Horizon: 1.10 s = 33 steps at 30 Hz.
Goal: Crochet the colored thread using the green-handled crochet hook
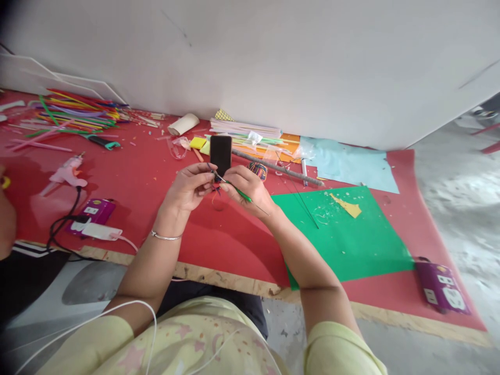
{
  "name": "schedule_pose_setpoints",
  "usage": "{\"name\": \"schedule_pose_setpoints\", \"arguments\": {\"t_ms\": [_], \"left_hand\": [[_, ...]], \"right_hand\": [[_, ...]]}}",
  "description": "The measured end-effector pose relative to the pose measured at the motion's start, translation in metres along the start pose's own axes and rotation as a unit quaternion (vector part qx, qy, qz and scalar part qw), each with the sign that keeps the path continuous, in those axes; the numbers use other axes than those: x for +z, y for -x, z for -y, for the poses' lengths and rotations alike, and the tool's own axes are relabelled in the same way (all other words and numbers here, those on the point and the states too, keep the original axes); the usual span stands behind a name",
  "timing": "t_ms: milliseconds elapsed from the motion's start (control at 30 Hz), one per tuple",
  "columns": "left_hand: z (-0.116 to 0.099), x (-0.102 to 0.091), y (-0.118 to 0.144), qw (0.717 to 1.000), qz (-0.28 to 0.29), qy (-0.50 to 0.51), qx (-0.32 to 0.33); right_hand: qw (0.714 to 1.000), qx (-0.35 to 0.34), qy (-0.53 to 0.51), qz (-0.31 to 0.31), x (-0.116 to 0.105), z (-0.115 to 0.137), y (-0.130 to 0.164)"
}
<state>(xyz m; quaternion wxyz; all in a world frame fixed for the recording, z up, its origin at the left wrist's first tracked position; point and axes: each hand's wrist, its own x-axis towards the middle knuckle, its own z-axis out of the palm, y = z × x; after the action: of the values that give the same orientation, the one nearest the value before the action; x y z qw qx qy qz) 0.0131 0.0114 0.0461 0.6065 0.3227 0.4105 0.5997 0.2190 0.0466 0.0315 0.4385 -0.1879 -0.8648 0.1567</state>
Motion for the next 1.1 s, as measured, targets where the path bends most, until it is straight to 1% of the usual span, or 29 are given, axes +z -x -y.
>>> {"name": "schedule_pose_setpoints", "arguments": {"t_ms": [100, 167, 367, 467, 533, 633, 700, 767, 833, 867, 900, 967, 1100], "left_hand": [[-0.001, 0.003, 0.001, 1.0, -0.009, 0.005, 0.007], [0.0, 0.004, 0.001, 1.0, -0.009, 0.006, 0.004], [0.002, 0.005, 0.0, 0.999, 0.005, 0.027, -0.031], [0.002, 0.005, 0.0, 0.998, 0.012, 0.043, -0.034], [0.001, 0.005, 0.001, 0.998, 0.008, 0.045, -0.032], [0.004, 0.009, 0.003, 0.999, -0.018, 0.035, -0.008], [0.009, 0.013, 0.003, 0.998, -0.052, 0.017, 0.038], [0.017, 0.019, 0.003, 0.99, -0.099, -0.01, 0.101], [0.027, 0.024, 0.002, 0.978, -0.149, -0.029, 0.145], [0.032, 0.027, 0.002, 0.973, -0.163, -0.034, 0.159], [0.036, 0.03, 0.001, 0.97, -0.175, -0.036, 0.167], [0.041, 0.034, 0.001, 0.968, -0.189, -0.032, 0.16], [0.042, 0.04, 0.001, 0.976, -0.182, 0.034, 0.118]], "right_hand": [[1.0, 0.005, 0.012, 0.002, 0.001, -0.001, 0.001], [1.0, -0.006, 0.022, 0.002, 0.003, -0.002, 0.002], [0.996, -0.048, 0.07, 0.011, 0.005, -0.006, 0.003], [0.994, -0.07, 0.08, 0.015, 0.003, -0.006, 0.002], [0.994, -0.067, 0.082, 0.019, 0.001, -0.007, 0.003], [0.997, -0.042, 0.068, 0.015, 0.001, -0.007, 0.003], [0.998, -0.025, 0.051, -0.002, 0.005, -0.007, 0.003], [0.998, -0.009, 0.049, -0.024, 0.011, -0.004, 0.003], [0.996, 0.011, 0.073, -0.046, 0.019, -0.001, 0.004], [0.994, 0.017, 0.094, -0.058, 0.022, 0.001, 0.005], [0.992, 0.021, 0.109, -0.067, 0.026, 0.002, 0.005], [0.989, 0.027, 0.13, -0.071, 0.03, 0.004, 0.007], [0.985, 0.025, 0.153, -0.072, 0.032, 0.003, 0.009]]}}
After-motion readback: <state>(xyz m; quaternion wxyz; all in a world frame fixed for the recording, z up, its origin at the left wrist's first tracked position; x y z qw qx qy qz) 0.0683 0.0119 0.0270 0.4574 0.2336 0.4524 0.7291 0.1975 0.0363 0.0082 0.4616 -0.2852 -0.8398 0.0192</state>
